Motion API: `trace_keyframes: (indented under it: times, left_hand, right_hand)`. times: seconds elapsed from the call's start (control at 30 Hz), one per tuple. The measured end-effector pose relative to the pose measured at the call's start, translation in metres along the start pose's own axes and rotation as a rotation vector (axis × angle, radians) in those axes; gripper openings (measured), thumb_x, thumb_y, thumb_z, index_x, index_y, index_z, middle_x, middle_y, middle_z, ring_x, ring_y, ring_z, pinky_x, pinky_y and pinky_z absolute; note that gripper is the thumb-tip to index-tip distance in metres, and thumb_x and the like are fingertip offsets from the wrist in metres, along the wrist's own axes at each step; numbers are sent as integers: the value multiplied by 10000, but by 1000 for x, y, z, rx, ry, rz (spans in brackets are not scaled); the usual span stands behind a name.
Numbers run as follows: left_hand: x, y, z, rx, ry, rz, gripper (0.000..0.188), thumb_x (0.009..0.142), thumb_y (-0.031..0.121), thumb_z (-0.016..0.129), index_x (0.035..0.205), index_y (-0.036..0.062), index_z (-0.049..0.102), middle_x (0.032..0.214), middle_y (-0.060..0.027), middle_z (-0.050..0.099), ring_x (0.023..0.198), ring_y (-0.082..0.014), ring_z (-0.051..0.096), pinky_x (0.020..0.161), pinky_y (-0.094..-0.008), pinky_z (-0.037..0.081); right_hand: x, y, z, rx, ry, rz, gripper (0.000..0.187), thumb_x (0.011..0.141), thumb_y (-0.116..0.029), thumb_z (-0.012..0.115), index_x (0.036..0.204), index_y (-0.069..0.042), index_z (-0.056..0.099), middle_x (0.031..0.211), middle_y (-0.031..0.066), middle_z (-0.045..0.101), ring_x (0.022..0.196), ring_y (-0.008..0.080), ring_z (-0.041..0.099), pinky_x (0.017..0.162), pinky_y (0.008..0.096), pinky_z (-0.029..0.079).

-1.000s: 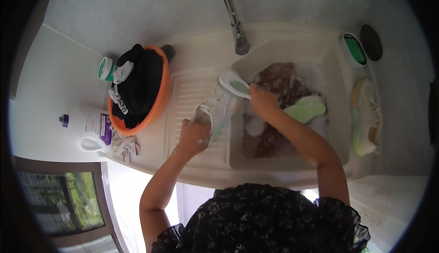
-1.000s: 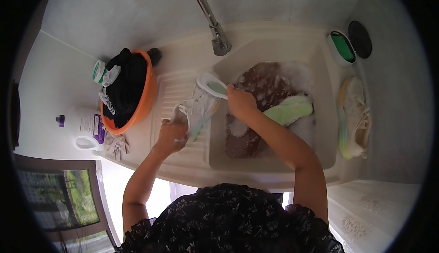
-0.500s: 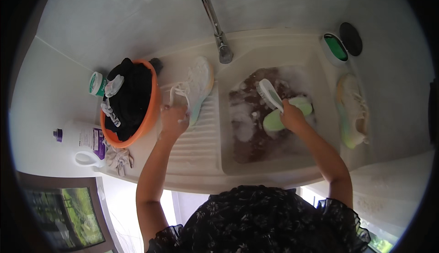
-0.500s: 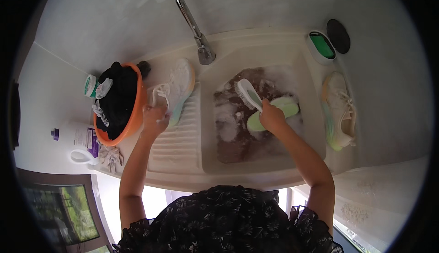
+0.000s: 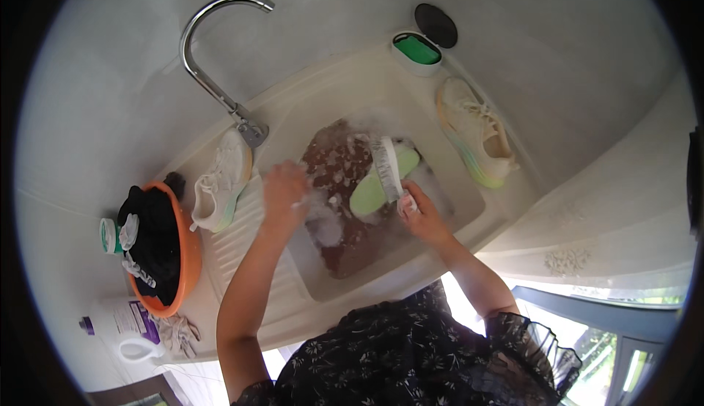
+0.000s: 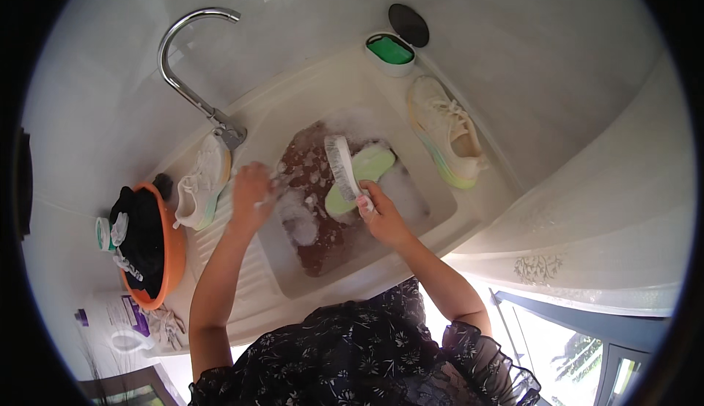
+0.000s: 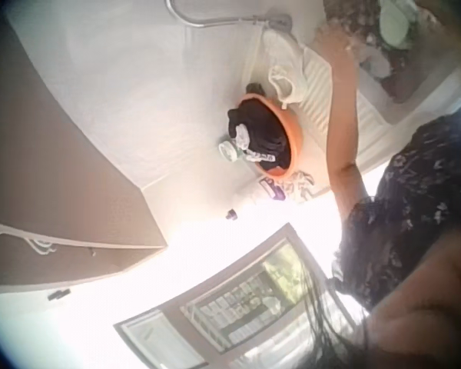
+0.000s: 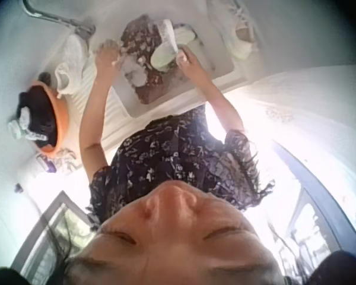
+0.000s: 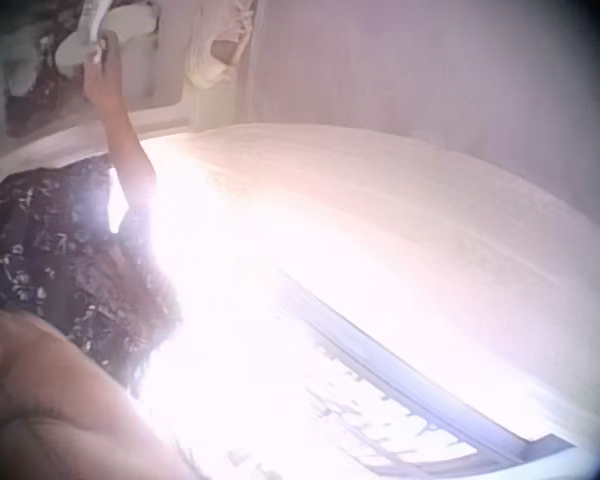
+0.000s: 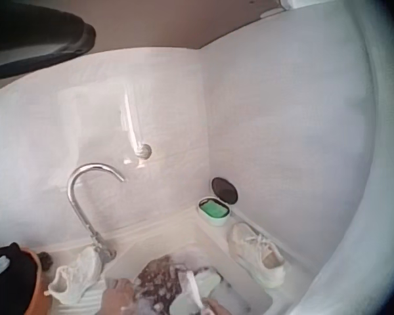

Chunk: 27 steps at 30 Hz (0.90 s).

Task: The person scrubs a pair of white sneakers with a brush in a sink filled with soapy water. They repeatedly dip the shoes and brush into the water, scrubbing the uppers, soles, and laces, then rinse and continue scrubbing throughout the clip.

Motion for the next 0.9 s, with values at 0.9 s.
trace_keyframes:
  times: [0.9]
  left_hand:
    - [-149,2,-16,-125,-402,607,128,687,154,611,777,89,548,850,-30,526,991,-208,471,1037,-417,250]
  right_hand:
    - [-21,-38,29,231,93,132,410,878,-457,435,977,-60,453,553,-15,370,407,52,327,346,205,265]
Point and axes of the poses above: each hand's wrist, its own x-axis towards the middle knuckle, its own z-axis out of the palm, y = z × x, the point moved 7 cm from there along x, towards the middle knuckle
